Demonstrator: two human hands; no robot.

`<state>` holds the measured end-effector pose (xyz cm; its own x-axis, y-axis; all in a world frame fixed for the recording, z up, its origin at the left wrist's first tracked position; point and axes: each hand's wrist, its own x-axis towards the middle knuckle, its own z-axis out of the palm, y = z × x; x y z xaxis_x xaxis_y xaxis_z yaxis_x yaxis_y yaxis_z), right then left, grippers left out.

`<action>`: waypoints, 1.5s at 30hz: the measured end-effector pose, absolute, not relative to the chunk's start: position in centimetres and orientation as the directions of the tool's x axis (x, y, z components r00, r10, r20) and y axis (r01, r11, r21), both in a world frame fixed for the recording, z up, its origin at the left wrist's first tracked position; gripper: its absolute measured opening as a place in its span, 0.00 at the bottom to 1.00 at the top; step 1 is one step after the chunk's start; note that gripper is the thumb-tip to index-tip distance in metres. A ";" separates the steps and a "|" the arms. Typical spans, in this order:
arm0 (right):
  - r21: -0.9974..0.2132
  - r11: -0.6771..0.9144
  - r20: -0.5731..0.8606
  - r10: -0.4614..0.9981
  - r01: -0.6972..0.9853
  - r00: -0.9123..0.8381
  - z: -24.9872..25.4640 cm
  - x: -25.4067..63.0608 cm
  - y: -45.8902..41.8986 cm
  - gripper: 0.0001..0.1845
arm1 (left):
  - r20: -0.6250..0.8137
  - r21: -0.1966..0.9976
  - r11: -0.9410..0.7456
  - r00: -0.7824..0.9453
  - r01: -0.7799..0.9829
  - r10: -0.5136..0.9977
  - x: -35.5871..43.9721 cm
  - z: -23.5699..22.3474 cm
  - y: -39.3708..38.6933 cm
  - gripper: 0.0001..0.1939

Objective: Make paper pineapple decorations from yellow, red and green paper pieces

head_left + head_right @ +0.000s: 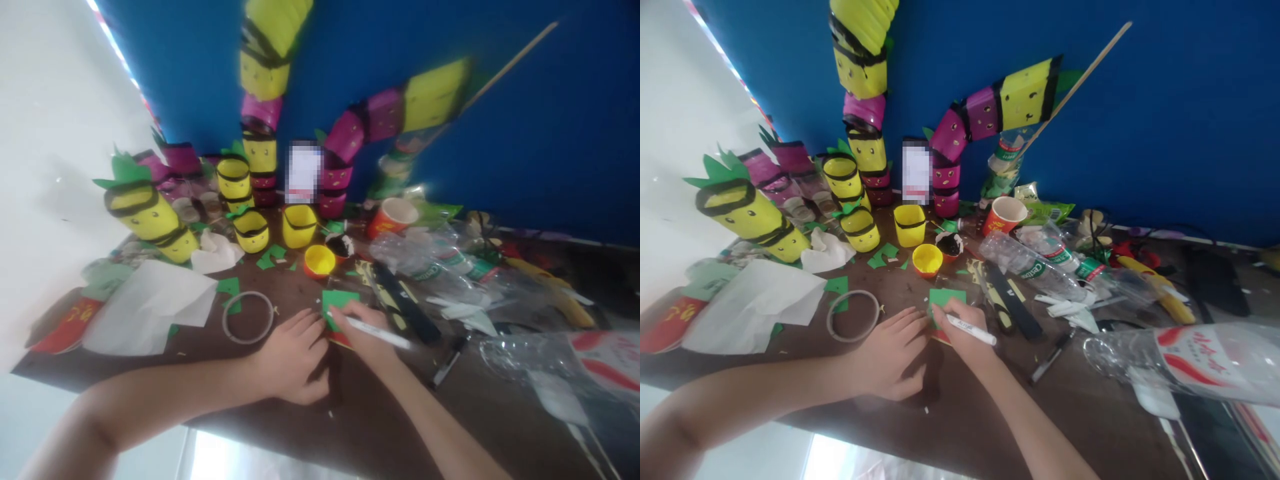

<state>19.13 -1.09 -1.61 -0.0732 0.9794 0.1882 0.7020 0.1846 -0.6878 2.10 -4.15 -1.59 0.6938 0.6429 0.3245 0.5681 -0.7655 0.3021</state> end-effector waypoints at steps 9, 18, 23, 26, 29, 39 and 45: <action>-0.634 0.216 0.252 0.965 0.742 -0.065 -2.3 19.5 -1.2 0.18 | 0.329 0.301 -0.764 0.690 0.570 0.645 2.1 -1.6 -4.1 0.17; -0.601 0.230 0.281 0.957 0.765 -0.067 -2.7 20.5 -1.4 0.20 | 0.329 0.304 -0.766 0.692 0.567 0.643 2.1 -1.7 -4.2 0.17; -0.589 0.232 0.294 0.954 0.774 -0.062 -2.3 20.8 -1.4 0.20 | 0.329 0.308 -0.766 0.692 0.564 0.642 2.1 -1.6 -4.1 0.17; -0.593 0.211 0.272 0.961 0.777 -0.053 -2.1 21.0 -1.4 0.20 | 0.289 0.332 -0.748 0.693 0.575 0.661 2.0 -1.6 -4.0 0.22; -0.593 0.214 0.262 0.963 0.776 -0.065 -2.0 21.0 -1.3 0.20 | 0.250 0.352 -0.713 0.674 0.606 0.696 2.0 -1.6 -3.8 0.30; -0.588 0.214 0.253 0.965 0.780 -0.074 -1.9 21.0 -1.4 0.20 | 0.234 0.333 -0.740 0.709 0.584 0.665 1.9 -1.9 -3.9 0.27; -0.597 0.186 0.254 0.967 0.780 -0.036 -1.5 20.8 -1.2 0.20 | 0.216 0.354 -0.729 0.707 0.586 0.673 1.9 -1.8 -3.9 0.27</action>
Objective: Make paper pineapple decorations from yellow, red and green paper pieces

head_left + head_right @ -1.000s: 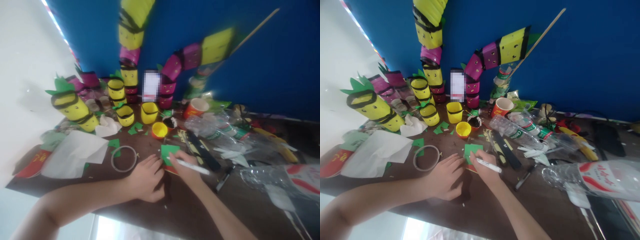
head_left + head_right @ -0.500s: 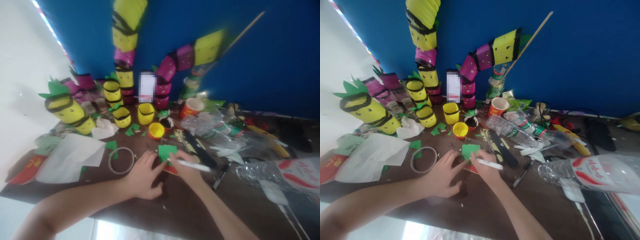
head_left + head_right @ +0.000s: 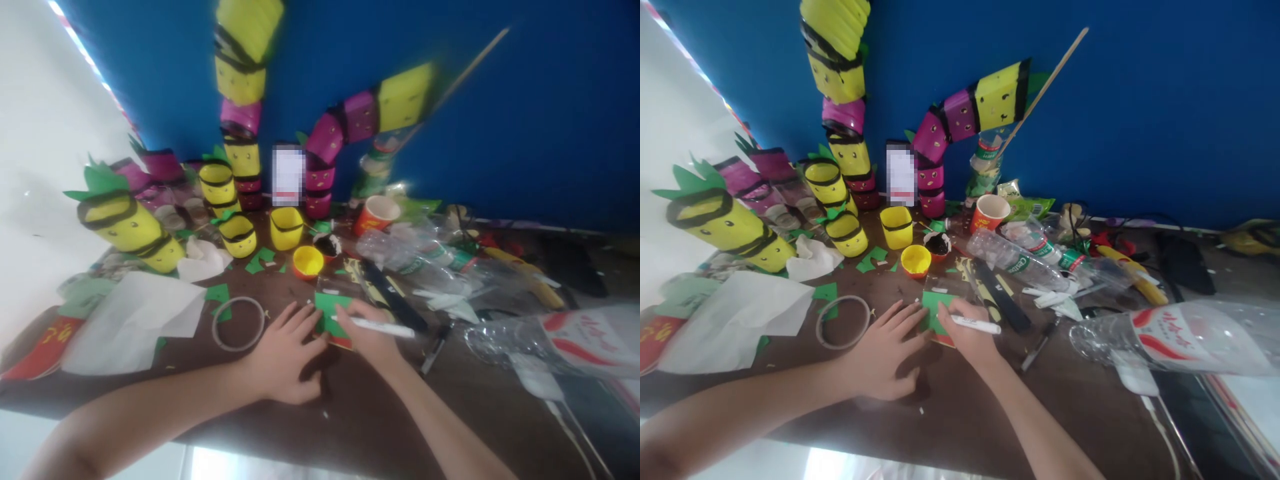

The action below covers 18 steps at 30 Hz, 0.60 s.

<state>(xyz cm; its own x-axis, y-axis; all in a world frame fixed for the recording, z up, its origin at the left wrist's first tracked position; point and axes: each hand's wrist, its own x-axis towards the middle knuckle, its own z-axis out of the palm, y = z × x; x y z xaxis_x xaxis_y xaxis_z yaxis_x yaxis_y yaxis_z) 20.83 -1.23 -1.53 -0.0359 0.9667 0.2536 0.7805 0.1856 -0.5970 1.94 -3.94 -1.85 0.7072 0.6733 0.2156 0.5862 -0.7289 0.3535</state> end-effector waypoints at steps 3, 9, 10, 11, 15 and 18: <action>-0.603 0.162 0.253 0.968 0.781 -0.006 -1.5 20.8 -1.1 0.20 | 0.213 0.355 -0.728 0.708 0.586 0.674 1.9 -1.8 -3.9 0.27; -0.618 0.108 0.227 0.973 0.779 0.045 -1.8 21.0 -0.8 0.19 | 0.227 0.351 -0.739 0.713 0.575 0.663 1.9 -1.7 -3.8 0.28; -0.622 0.095 0.222 0.973 0.777 0.059 -1.9 21.0 -0.8 0.18 | 0.232 0.351 -0.741 0.714 0.572 0.661 1.9 -1.7 -3.8 0.27; -0.627 0.085 0.222 0.972 0.774 0.073 -1.9 21.0 -0.8 0.19 | 0.233 0.352 -0.742 0.714 0.571 0.660 1.9 -1.8 -3.8 0.27; -0.636 0.066 0.230 0.967 0.769 0.108 -1.9 20.9 -0.8 0.20 | 0.217 0.359 -0.733 0.713 0.578 0.667 2.0 -1.8 -3.8 0.28; -0.636 0.066 0.233 0.966 0.769 0.110 -1.8 20.8 -0.8 0.19 | 0.202 0.361 -0.734 0.720 0.575 0.664 1.9 -1.8 -3.7 0.29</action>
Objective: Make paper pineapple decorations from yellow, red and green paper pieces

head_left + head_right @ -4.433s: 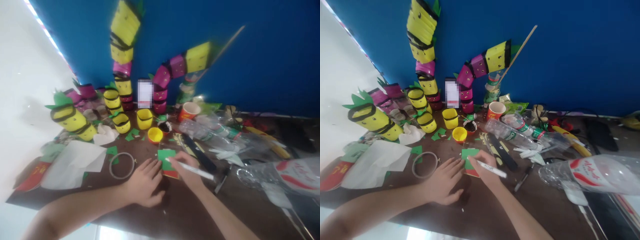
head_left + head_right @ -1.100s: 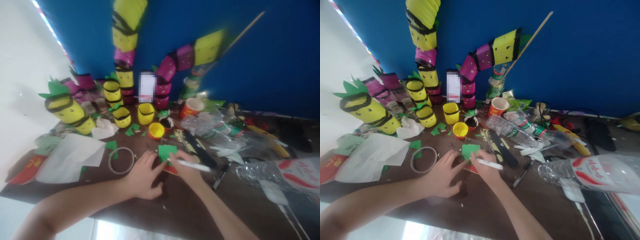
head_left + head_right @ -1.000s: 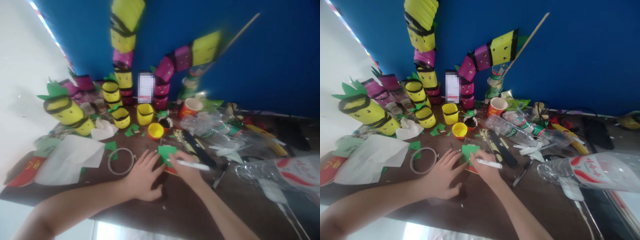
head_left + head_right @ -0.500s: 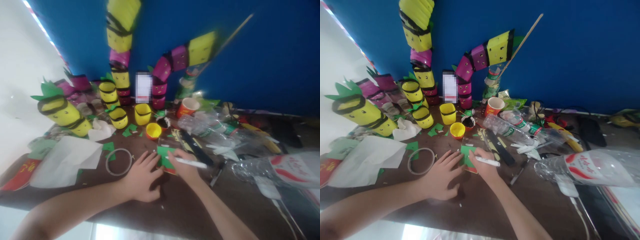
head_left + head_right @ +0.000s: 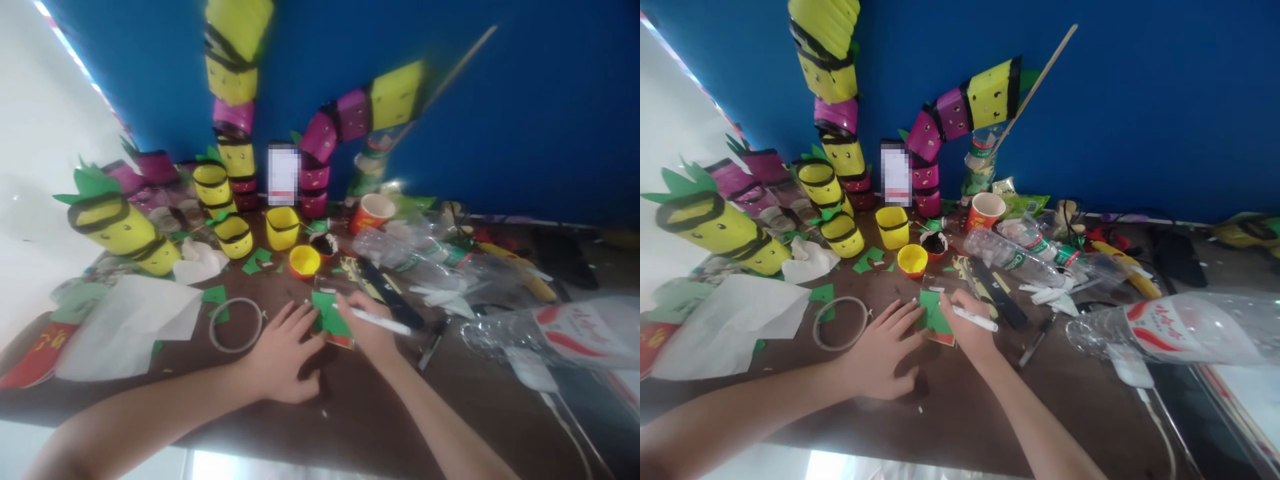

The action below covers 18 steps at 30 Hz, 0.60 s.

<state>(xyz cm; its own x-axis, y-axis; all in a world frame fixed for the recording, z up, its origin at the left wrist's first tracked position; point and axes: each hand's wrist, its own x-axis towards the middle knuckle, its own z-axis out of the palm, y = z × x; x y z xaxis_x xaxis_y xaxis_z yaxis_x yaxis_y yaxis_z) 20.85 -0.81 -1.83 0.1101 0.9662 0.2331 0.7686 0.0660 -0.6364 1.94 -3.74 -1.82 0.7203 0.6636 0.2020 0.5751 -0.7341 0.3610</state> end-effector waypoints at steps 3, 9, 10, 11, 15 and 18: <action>-0.638 0.072 0.244 0.963 0.767 0.113 -1.7 20.8 -0.8 0.19 | 0.208 0.356 -0.736 0.718 0.577 0.664 1.9 -1.8 -3.6 0.30; -0.634 0.075 0.250 0.962 0.770 0.111 -1.6 20.9 -1.0 0.19 | 0.218 0.350 -0.737 0.715 0.578 0.664 2.0 -1.7 -3.6 0.30; -0.630 0.074 0.249 0.962 0.773 0.111 -1.6 20.9 -1.0 0.19 | 0.213 0.351 -0.735 0.715 0.580 0.666 1.9 -1.7 -3.6 0.30; -0.627 0.073 0.248 0.962 0.776 0.110 -1.6 21.0 -1.0 0.19 | 0.208 0.351 -0.733 0.715 0.582 0.668 1.9 -1.7 -3.6 0.31; -0.632 0.077 0.230 0.969 0.771 0.092 -1.7 21.5 -1.1 0.18 | 0.201 0.354 -0.732 0.718 0.581 0.667 1.9 -1.7 -3.6 0.31; -0.644 0.081 0.217 0.973 0.761 0.079 -1.7 21.8 -1.2 0.18 | 0.201 0.356 -0.737 0.723 0.574 0.660 1.8 -1.7 -3.5 0.31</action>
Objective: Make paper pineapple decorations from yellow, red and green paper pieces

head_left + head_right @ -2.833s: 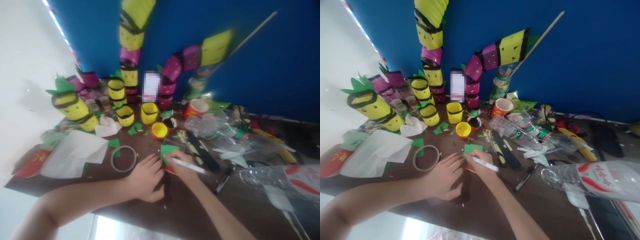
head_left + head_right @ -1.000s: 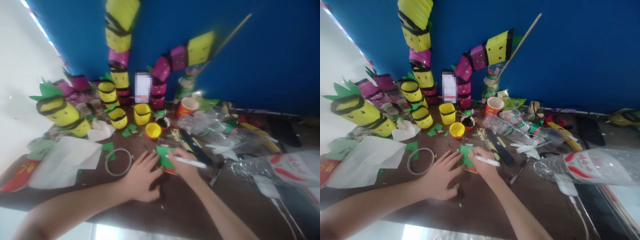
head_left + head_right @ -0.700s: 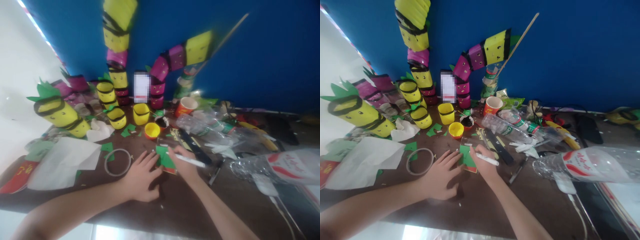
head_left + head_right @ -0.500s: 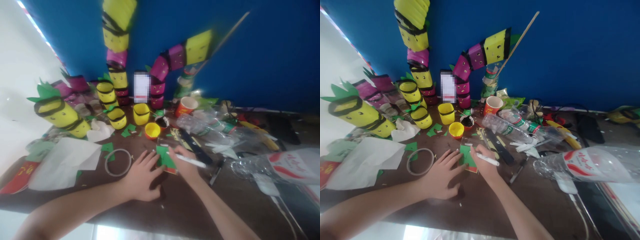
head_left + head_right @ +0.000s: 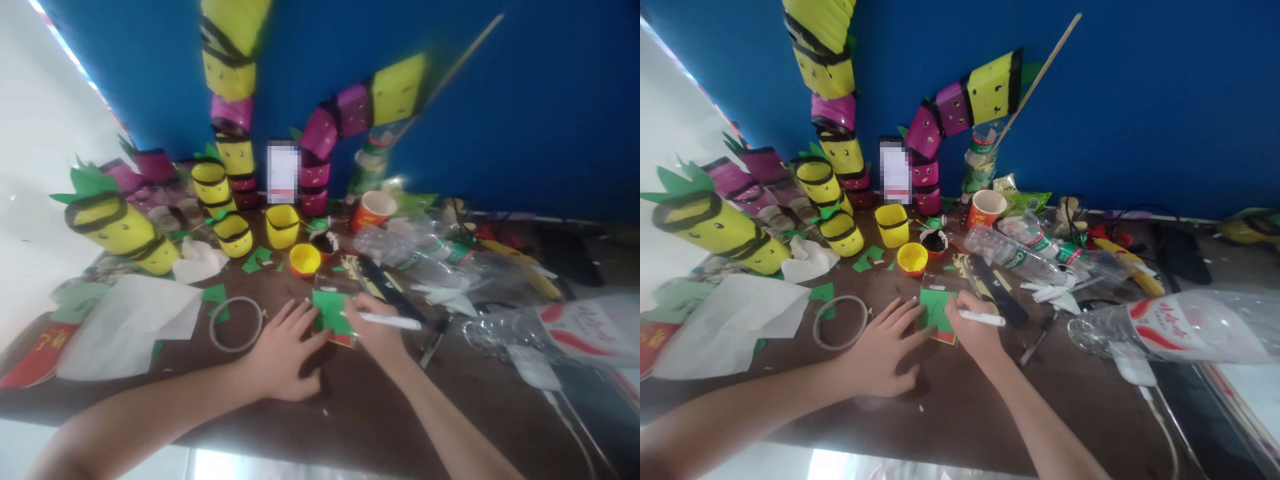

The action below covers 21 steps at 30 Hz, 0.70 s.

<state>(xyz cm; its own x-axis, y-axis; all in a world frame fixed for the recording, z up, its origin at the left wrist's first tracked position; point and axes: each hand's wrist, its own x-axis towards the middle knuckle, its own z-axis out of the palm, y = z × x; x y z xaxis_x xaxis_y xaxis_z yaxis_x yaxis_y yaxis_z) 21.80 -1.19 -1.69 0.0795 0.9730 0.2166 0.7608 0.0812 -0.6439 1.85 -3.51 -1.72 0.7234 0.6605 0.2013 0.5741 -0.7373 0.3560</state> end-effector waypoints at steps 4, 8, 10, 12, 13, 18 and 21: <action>-0.635 0.083 0.207 0.976 0.768 0.065 -1.5 22.0 -1.2 0.18 | 0.189 0.357 -0.731 0.722 0.581 0.666 1.9 -1.6 -3.5 0.31; -0.623 0.087 0.200 0.978 0.777 0.052 -1.5 22.1 -1.3 0.18 | 0.194 0.335 -0.737 0.722 0.587 0.664 2.0 -1.7 -3.7 0.31; -0.622 0.114 0.204 0.979 0.775 0.020 -1.4 22.0 -1.3 0.19 | 0.210 0.312 -0.741 0.717 0.595 0.665 2.1 -1.8 -3.9 0.31; -0.629 0.147 0.197 0.980 0.763 -0.026 -1.3 22.0 -1.3 0.20 | 0.227 0.294 -0.741 0.709 0.604 0.668 2.1 -2.0 -4.0 0.31; -0.634 0.158 0.191 0.981 0.757 -0.045 -1.3 21.9 -1.3 0.20 | 0.232 0.289 -0.739 0.705 0.608 0.670 2.1 -2.1 -4.1 0.31; -0.628 0.171 0.218 0.975 0.759 -0.040 -1.5 21.8 -1.2 0.21 | 0.206 0.292 -0.756 0.733 0.586 0.648 2.0 -1.9 -3.8 0.32; -0.616 0.161 0.235 0.972 0.771 -0.015 -1.7 21.8 -1.3 0.21 | 0.202 0.302 -0.767 0.748 0.567 0.632 1.9 -1.7 -3.7 0.32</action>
